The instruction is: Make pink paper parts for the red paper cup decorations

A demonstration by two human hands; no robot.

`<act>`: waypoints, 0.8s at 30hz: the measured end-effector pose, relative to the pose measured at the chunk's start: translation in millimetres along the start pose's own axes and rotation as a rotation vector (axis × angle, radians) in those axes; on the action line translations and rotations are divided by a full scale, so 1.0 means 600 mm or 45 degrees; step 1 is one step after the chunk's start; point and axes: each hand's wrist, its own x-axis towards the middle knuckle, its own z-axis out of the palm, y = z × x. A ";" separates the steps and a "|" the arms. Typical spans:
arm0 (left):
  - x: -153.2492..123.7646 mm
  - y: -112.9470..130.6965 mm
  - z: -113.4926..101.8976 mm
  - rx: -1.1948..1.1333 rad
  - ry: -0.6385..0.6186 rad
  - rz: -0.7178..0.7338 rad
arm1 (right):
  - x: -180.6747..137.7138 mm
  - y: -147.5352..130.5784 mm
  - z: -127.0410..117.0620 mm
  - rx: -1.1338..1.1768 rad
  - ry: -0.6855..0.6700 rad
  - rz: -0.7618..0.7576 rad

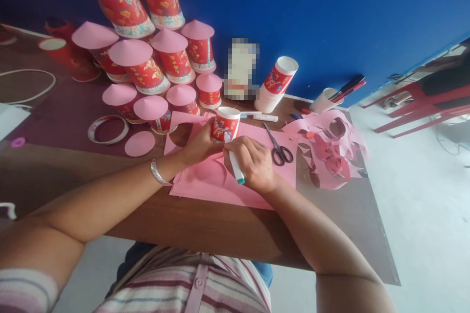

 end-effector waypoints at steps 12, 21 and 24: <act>0.000 0.006 0.005 0.003 -0.018 -0.038 | -0.002 0.001 0.005 0.038 -0.011 -0.006; -0.002 0.012 0.006 -0.056 0.001 -0.060 | -0.007 0.000 0.004 0.072 -0.064 -0.006; -0.002 0.013 0.005 -0.039 0.000 -0.059 | -0.008 0.000 0.003 0.078 -0.064 -0.015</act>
